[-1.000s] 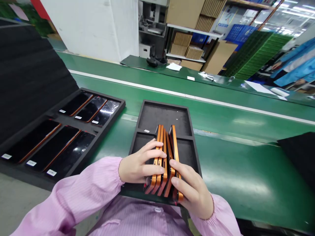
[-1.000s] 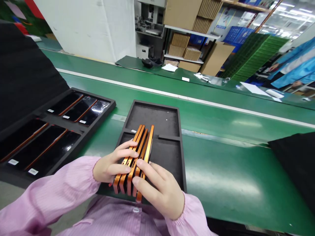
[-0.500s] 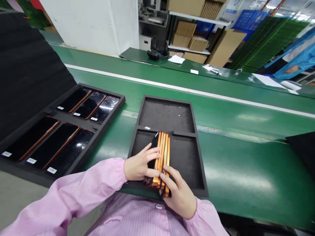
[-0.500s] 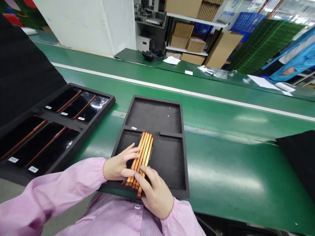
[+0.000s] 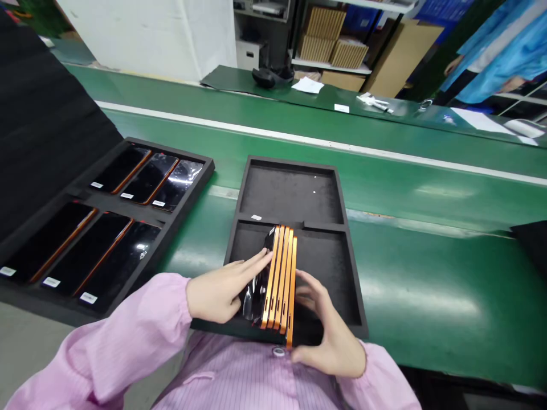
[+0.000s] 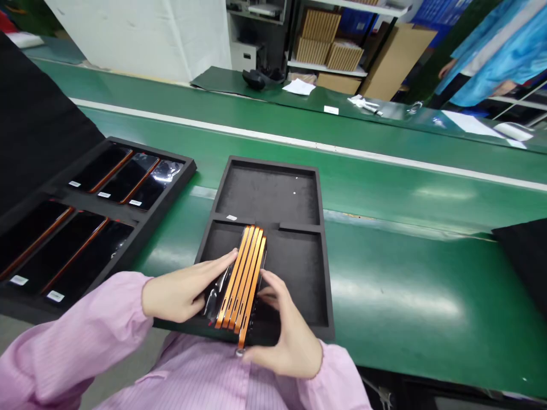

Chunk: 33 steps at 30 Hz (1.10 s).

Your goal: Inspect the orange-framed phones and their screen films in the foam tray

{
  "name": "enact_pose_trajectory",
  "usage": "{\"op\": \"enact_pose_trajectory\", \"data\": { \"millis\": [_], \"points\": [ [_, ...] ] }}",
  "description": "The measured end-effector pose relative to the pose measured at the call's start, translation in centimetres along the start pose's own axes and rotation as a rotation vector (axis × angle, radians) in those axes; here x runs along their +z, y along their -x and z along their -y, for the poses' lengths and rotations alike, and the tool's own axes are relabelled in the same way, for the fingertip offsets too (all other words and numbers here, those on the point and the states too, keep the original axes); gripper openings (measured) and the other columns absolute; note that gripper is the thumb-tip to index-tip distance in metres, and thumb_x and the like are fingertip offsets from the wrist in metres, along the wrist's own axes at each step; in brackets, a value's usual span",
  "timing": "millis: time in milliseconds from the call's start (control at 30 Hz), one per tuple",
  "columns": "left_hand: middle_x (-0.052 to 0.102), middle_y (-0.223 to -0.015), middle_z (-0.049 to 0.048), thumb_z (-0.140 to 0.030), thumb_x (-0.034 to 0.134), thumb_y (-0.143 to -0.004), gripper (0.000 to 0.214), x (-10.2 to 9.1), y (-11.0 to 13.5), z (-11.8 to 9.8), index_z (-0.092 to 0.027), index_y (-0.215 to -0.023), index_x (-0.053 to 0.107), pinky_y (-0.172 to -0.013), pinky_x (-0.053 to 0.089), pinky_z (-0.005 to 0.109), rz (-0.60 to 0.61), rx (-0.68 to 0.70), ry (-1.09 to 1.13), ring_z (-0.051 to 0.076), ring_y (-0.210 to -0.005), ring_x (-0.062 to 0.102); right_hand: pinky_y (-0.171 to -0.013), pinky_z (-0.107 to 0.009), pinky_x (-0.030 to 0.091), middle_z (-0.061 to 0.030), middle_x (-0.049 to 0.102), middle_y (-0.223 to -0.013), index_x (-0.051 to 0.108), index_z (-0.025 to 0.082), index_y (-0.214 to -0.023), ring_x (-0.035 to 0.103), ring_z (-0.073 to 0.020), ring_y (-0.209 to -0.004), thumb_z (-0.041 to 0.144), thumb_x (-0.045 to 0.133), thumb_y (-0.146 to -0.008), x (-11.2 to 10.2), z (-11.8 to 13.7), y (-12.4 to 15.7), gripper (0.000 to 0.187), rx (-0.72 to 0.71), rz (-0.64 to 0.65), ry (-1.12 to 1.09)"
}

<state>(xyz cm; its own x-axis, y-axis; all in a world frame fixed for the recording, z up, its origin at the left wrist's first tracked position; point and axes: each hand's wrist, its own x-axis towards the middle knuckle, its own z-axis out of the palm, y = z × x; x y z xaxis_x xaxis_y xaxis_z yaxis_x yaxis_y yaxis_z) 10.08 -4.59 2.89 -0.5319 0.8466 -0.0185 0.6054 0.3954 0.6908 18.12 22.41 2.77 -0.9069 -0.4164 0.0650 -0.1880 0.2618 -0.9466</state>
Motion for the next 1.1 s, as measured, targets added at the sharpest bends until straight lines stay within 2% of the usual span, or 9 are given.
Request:
{"op": "enact_pose_trajectory", "data": {
  "millis": [133, 200, 267, 367, 467, 633, 767, 933, 1100],
  "points": [
    [0.032, -0.157, 0.0108, -0.001, 0.043, -0.072, 0.090, -2.9, -1.1, 0.6, -0.020, -0.154, 0.010, -0.119, 0.031, 0.044, 0.027, -0.057, 0.146, 0.023, -0.144, 0.032, -0.106, -0.045, 0.046, -0.0102, 0.042, -0.143, 0.035, 0.031, -0.142, 0.051, -0.0251, -0.123, 0.051, 0.065, -0.084, -1.5, 0.2, -2.6, 0.069, 0.153, -0.052, -0.155],
    [0.058, -0.136, 0.0071, -0.013, 0.040, -0.086, 0.064, -3.2, -2.7, 0.4, -0.021, -0.148, 0.031, -0.115, 0.035, 0.045, -0.113, -0.234, 0.177, 0.022, -0.130, 0.049, -0.106, -0.045, 0.045, -0.0102, 0.046, -0.140, 0.041, 0.028, -0.134, 0.049, -0.0247, -0.126, 0.049, 0.059, -0.089, -1.1, 0.0, -4.6, 0.053, 0.234, -0.214, -0.181],
    [0.069, -0.112, 0.0054, -0.027, 0.039, -0.093, 0.045, -2.5, -4.6, 0.0, -0.022, -0.137, 0.047, -0.111, 0.038, 0.046, -0.281, -0.407, 0.170, 0.023, -0.116, 0.056, -0.109, -0.046, 0.042, -0.0111, 0.049, -0.137, 0.043, 0.025, -0.128, 0.049, -0.0246, -0.127, 0.051, 0.057, -0.089, -0.3, -0.1, -6.4, 0.049, 0.271, -0.351, -0.192],
    [0.058, -0.125, 0.0094, -0.035, 0.039, -0.095, 0.040, -0.3, -7.2, -0.6, -0.018, -0.129, 0.051, -0.115, 0.032, 0.045, -0.508, -0.469, 0.252, 0.024, -0.126, 0.047, -0.114, -0.045, 0.036, -0.0113, 0.051, -0.136, 0.043, 0.023, -0.123, 0.048, -0.0234, -0.129, 0.055, 0.055, -0.088, 1.2, -0.4, -8.0, 0.050, 0.287, -0.448, -0.206],
    [0.043, -0.142, 0.0112, -0.039, 0.034, -0.097, 0.043, 2.0, -8.9, -0.8, -0.018, -0.133, 0.043, -0.120, 0.023, 0.041, -0.682, -0.457, 0.630, 0.021, -0.138, 0.036, -0.115, -0.043, 0.036, -0.0104, 0.048, -0.140, 0.043, 0.023, -0.126, 0.046, -0.0218, -0.132, 0.056, 0.048, -0.090, 2.5, -0.5, -8.3, 0.049, 0.311, -0.498, -0.247],
    [0.056, -0.126, 0.0079, -0.037, 0.042, -0.093, 0.033, 3.0, -9.9, -1.5, -0.020, -0.121, 0.047, -0.112, 0.037, 0.036, -0.833, -0.439, 1.170, 0.021, -0.123, 0.053, -0.118, -0.044, 0.032, -0.0096, 0.044, -0.147, 0.044, 0.021, -0.136, 0.041, -0.0217, -0.137, 0.050, 0.033, -0.096, 3.8, -0.6, -8.8, 0.050, 0.301, -0.552, -0.274],
    [0.061, -0.112, 0.0046, -0.033, 0.044, -0.091, 0.025, 2.0, -10.2, -2.1, -0.020, -0.112, 0.049, -0.103, 0.043, 0.032, -0.852, -0.382, 1.283, 0.019, -0.109, 0.059, -0.116, -0.045, 0.035, -0.0096, 0.049, -0.144, 0.049, 0.020, -0.134, 0.044, -0.0226, -0.136, 0.046, 0.036, -0.096, 3.6, 0.0, -9.6, 0.048, 0.263, -0.534, -0.315],
    [0.056, -0.118, 0.0052, -0.030, 0.046, -0.090, 0.027, 1.1, -10.4, -1.6, -0.020, -0.116, 0.048, -0.104, 0.040, 0.031, -0.906, -0.241, 1.153, 0.019, -0.113, 0.055, -0.119, -0.041, 0.028, -0.0098, 0.046, -0.146, 0.047, 0.017, -0.134, 0.042, -0.0210, -0.137, 0.043, 0.043, -0.093, 3.1, 0.2, -10.6, 0.049, 0.168, -0.611, -0.353],
    [0.055, -0.115, 0.0056, -0.035, 0.040, -0.092, 0.028, 1.4, -10.2, 0.6, -0.020, -0.117, 0.044, -0.106, 0.039, 0.035, -0.774, -0.268, 1.092, 0.020, -0.113, 0.055, -0.108, -0.041, 0.040, -0.0085, 0.058, -0.125, 0.050, 0.020, -0.116, 0.054, -0.0218, -0.120, 0.045, 0.049, -0.088, 1.9, -1.1, -12.0, 0.037, 0.244, -0.503, -0.349]
  ]
}}
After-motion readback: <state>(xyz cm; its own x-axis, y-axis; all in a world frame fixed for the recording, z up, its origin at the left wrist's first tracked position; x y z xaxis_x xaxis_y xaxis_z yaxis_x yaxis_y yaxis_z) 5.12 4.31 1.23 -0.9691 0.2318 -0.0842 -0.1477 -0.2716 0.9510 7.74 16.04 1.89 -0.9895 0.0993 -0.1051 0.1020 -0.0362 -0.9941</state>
